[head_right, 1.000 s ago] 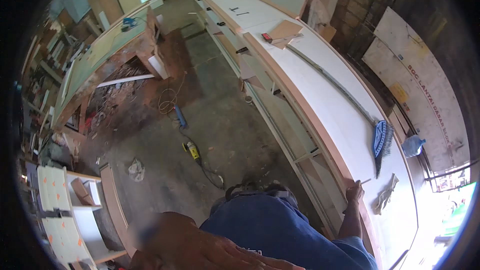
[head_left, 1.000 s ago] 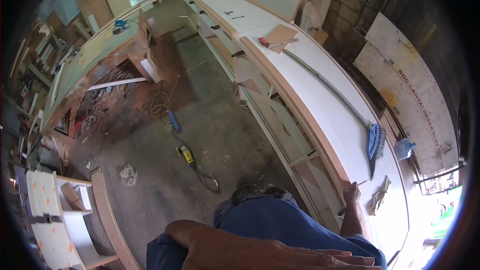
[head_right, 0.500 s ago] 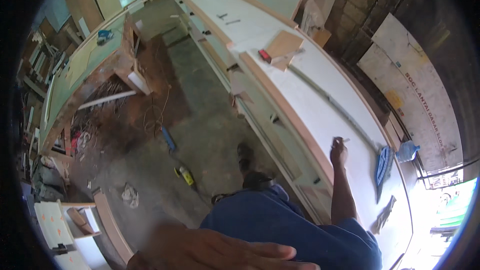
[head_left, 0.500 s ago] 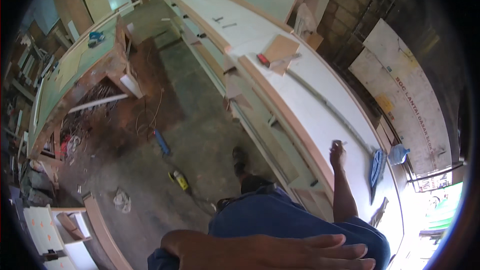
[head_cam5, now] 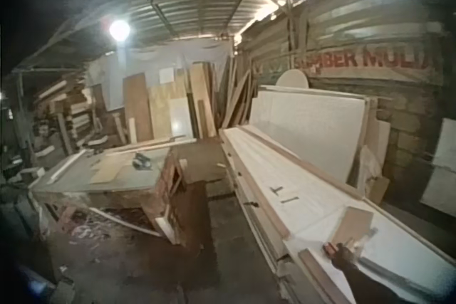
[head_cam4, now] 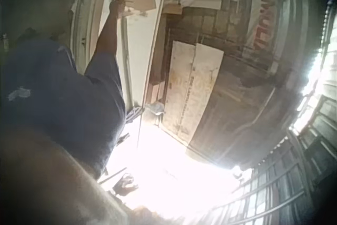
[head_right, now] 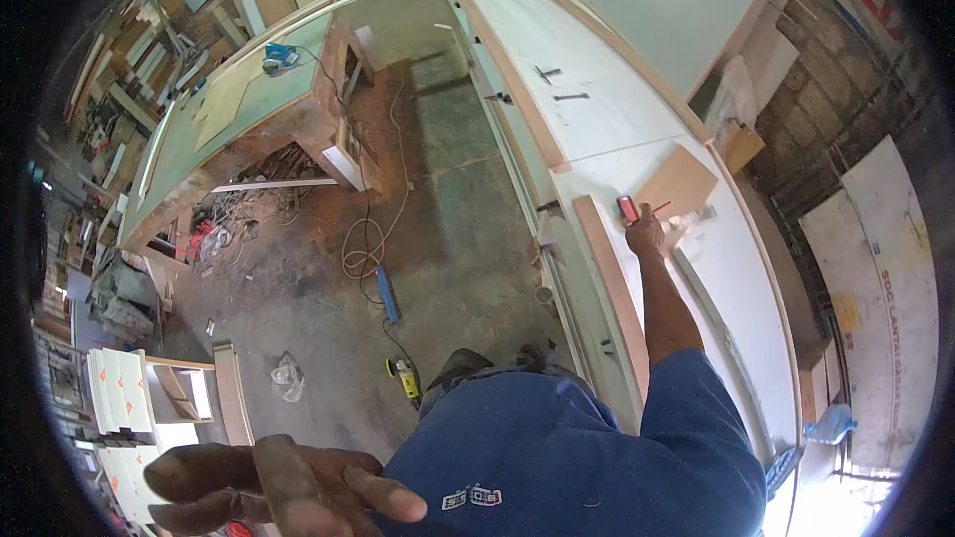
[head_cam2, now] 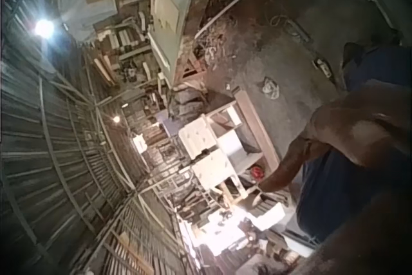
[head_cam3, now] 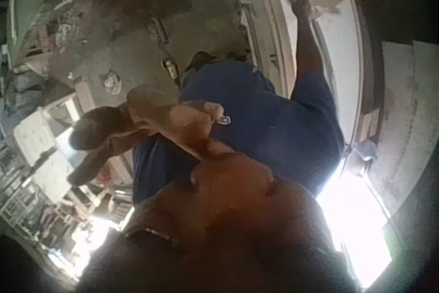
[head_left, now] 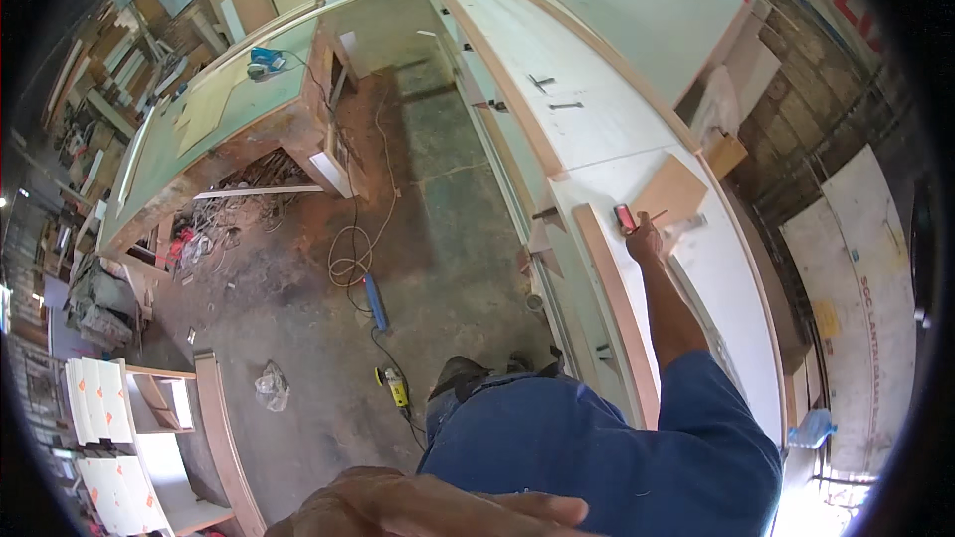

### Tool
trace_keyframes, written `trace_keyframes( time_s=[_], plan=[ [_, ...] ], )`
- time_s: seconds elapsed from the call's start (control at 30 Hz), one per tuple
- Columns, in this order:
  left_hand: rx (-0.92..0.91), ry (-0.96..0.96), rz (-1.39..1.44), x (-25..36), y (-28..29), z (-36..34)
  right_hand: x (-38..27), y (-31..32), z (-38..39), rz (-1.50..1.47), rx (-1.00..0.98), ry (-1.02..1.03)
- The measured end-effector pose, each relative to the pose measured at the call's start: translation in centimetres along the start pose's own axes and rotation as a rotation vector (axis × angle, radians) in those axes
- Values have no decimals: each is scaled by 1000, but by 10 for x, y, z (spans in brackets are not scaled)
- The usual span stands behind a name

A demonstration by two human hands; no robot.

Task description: The person marks lines on wooden boards using a pencil and a try square, then saws one of the boards with a hand saw.

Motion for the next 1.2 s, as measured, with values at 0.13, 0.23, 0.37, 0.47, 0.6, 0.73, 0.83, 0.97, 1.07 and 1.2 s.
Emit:
trace_keyframes(
  time_s=[0.13,0.23,0.37,0.47,0.6,0.73,0.83,0.97,1.07,1.2],
  plan=[
    [-50,236,165,25,32,-53,-11,-29,-17,131,-93,29],
    [4,130,181,40,54,-77,-8,-42,-15,157,-60,63],
    [71,154,235,72,103,-117,-3,-55,-16,184,21,41],
    [-166,283,268,100,171,-150,-6,-52,-18,145,47,59],
    [46,144,183,110,199,-169,-29,-24,-21,81,77,21],
    [72,490,393,101,249,-227,-78,36,-15,-68,296,-80],
    [22,849,624,59,274,-278,-120,96,-2,-366,448,-255],
    [-239,1633,464,-29,237,-280,-167,186,50,-694,651,-525],
    [-137,1843,609,-11,181,-259,-192,238,114,-819,846,-581],
    [221,1810,781,8,124,-233,-208,284,226,-1202,1030,-473]
  ],
)
Point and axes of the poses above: each hand's wrist, its own z-axis away from the middle knuckle, its own y-axis out of the back of the hand, x = y × z, the point moved 1 cm from there along -z, towards the middle knuckle, and after that the axes turned 14 degrees about x, right-handed, at the moved point
